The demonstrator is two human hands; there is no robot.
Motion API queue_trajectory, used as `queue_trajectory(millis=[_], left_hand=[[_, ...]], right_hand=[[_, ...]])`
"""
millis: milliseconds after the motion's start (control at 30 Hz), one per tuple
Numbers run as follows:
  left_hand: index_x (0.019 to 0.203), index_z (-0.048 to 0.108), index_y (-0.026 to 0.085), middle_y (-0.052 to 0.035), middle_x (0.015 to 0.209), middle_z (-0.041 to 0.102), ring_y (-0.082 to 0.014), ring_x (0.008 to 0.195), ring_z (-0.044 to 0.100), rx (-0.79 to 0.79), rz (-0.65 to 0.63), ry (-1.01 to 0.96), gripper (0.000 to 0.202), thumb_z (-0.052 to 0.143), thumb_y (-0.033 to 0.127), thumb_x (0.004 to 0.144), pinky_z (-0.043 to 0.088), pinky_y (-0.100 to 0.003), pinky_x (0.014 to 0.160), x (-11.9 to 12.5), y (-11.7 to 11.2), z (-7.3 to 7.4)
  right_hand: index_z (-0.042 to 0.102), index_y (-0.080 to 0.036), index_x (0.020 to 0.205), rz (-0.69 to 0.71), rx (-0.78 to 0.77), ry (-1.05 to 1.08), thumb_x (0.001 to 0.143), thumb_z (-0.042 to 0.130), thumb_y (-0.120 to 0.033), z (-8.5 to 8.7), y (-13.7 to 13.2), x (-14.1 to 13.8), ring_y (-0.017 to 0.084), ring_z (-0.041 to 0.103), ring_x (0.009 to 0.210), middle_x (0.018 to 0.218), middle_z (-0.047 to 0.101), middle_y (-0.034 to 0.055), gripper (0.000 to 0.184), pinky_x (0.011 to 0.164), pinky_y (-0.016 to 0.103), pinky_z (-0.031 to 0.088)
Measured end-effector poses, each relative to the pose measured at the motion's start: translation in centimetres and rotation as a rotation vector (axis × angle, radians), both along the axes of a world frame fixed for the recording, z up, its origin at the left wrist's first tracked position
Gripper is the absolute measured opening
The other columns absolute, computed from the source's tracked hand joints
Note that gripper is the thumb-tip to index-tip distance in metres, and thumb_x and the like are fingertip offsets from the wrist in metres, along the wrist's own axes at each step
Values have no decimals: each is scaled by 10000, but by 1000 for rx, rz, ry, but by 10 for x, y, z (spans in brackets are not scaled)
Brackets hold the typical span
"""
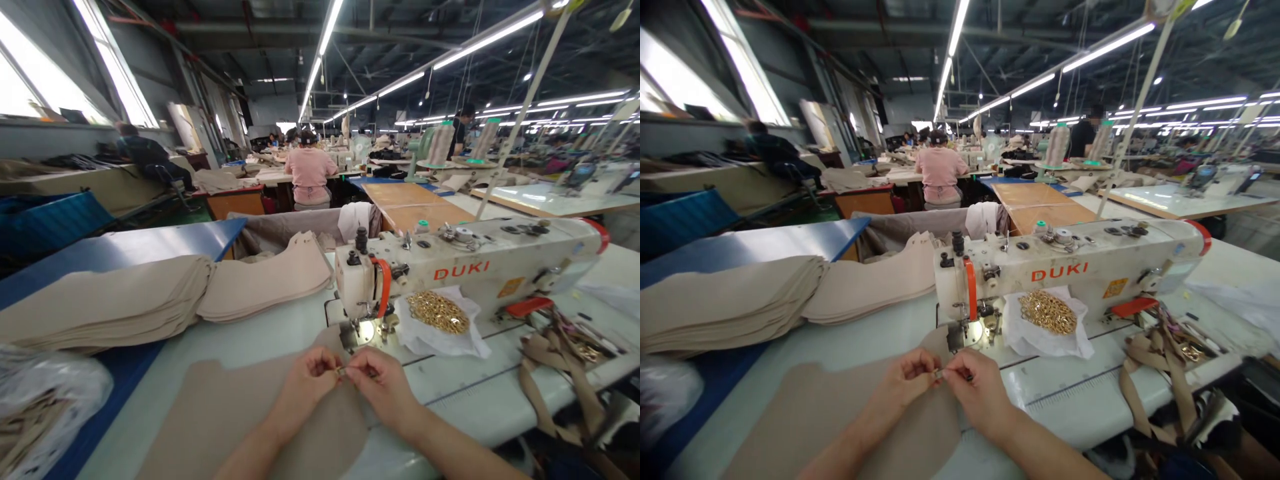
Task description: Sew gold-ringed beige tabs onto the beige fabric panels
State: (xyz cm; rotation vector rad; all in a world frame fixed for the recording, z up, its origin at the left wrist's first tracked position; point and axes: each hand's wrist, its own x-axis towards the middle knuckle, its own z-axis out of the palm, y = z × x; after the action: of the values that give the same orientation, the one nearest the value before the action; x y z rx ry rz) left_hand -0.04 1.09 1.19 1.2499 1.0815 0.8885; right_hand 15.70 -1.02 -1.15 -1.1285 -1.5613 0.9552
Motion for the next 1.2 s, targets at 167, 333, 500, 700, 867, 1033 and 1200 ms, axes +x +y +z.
queue_trajectory(millis=[167,333,500,700,867,1033,1200], left_hand=[[552,486,187,26,605,575,-120,590,518,-8,13,-17,214,677,283,565,413,-248,604,0,0,2],[630,539,172,9,661,610,-114,595,539,-38,9,-68,296,757,363,572,437,-246,598,-2,2,-7],[663,538,177,28,645,591,-118,608,549,40,60,-19,292,751,368,600,457,-243,601,-1,-1,-9],[637,521,188,43,642,596,-111,612,571,97,119,-51,230,730,272,593,479,-231,612,1,-4,-6],[638,526,188,44,666,607,-106,622,588,118,137,-57,195,712,211,585,486,-217,612,0,-4,-8],[626,509,189,44,664,609,-102,623,595,124,137,-73,192,698,201,593,490,-212,621,1,-4,-7],[615,497,187,33,689,622,-106,639,600,124,155,-49,197,693,198,596,490,-216,634,2,-4,-8]], right_hand=[[596,-189,662,-37,-36,16,786,564,-211,1,1,-2,118,519,612,658,576,-12,130,579,219,395],[589,-196,647,-51,16,-26,785,556,-197,2,1,0,121,528,621,660,576,-13,142,584,221,403],[578,-196,666,-41,45,-50,800,556,-200,2,-1,1,118,531,632,669,582,-14,135,592,219,402],[597,-203,808,-13,-140,194,753,595,-212,-3,0,1,125,587,645,720,637,-17,55,599,222,448],[629,-197,759,9,-210,260,741,609,-237,-5,2,2,133,606,631,671,638,-12,49,611,231,474],[644,-191,741,1,-182,148,761,575,-226,-1,2,3,131,583,604,644,624,-8,80,581,222,455],[638,-186,715,-15,-105,-4,781,529,-185,2,2,3,131,559,604,637,610,-6,127,576,217,424]])
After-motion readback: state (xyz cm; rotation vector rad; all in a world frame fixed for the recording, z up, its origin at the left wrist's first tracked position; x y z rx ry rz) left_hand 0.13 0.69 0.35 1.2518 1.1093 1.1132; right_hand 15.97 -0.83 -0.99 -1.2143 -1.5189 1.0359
